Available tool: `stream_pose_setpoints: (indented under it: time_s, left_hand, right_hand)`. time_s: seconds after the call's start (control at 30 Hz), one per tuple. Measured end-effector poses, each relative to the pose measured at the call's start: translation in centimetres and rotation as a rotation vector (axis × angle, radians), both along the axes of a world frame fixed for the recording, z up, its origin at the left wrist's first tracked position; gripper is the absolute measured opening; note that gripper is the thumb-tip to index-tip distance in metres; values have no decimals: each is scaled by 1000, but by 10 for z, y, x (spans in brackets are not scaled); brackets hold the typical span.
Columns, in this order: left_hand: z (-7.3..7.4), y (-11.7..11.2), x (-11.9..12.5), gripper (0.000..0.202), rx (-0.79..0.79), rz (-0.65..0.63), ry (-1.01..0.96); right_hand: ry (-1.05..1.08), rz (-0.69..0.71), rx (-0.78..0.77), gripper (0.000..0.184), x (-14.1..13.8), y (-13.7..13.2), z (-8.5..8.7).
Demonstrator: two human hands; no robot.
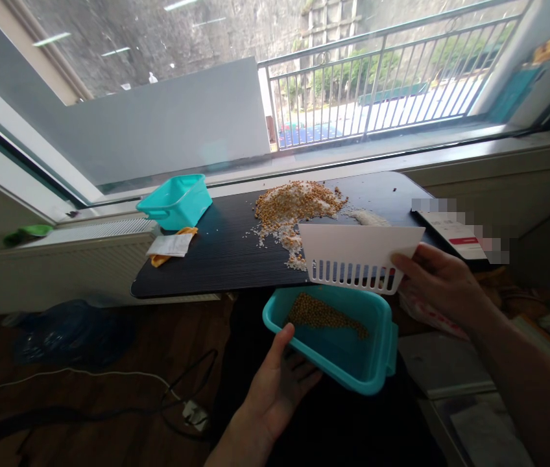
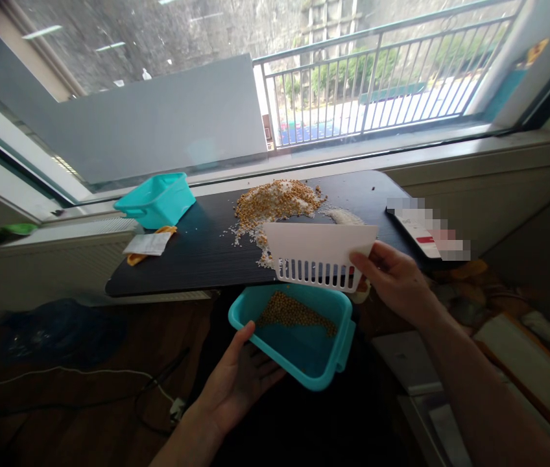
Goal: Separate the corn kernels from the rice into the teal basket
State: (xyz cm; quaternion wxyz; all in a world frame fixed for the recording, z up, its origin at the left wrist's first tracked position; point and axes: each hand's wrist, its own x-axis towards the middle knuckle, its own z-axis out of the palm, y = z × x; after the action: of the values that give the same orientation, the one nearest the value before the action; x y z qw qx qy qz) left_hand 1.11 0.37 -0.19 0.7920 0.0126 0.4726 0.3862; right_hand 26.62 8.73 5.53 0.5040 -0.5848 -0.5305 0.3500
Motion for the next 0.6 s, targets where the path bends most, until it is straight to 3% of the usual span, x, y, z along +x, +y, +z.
stream_pose_setpoints:
  time_s: [0.23, 0.33, 0.43, 0.6]
  left_hand:
    - [1, 0, 1, 63, -8, 2, 1]
    - [1, 0, 1, 63, -4, -6, -2]
    - [0, 0, -1, 62, 4, 0, -4]
    - [0, -1, -1, 60, -9, 11, 4]
  right_hand:
    - [125, -65, 14, 32, -10, -6, 7]
    - [213, 16, 14, 28, -23, -4, 1]
    - [161, 40, 5, 21, -28, 0, -9]
    - [189, -97, -30, 20, -19, 8, -16]
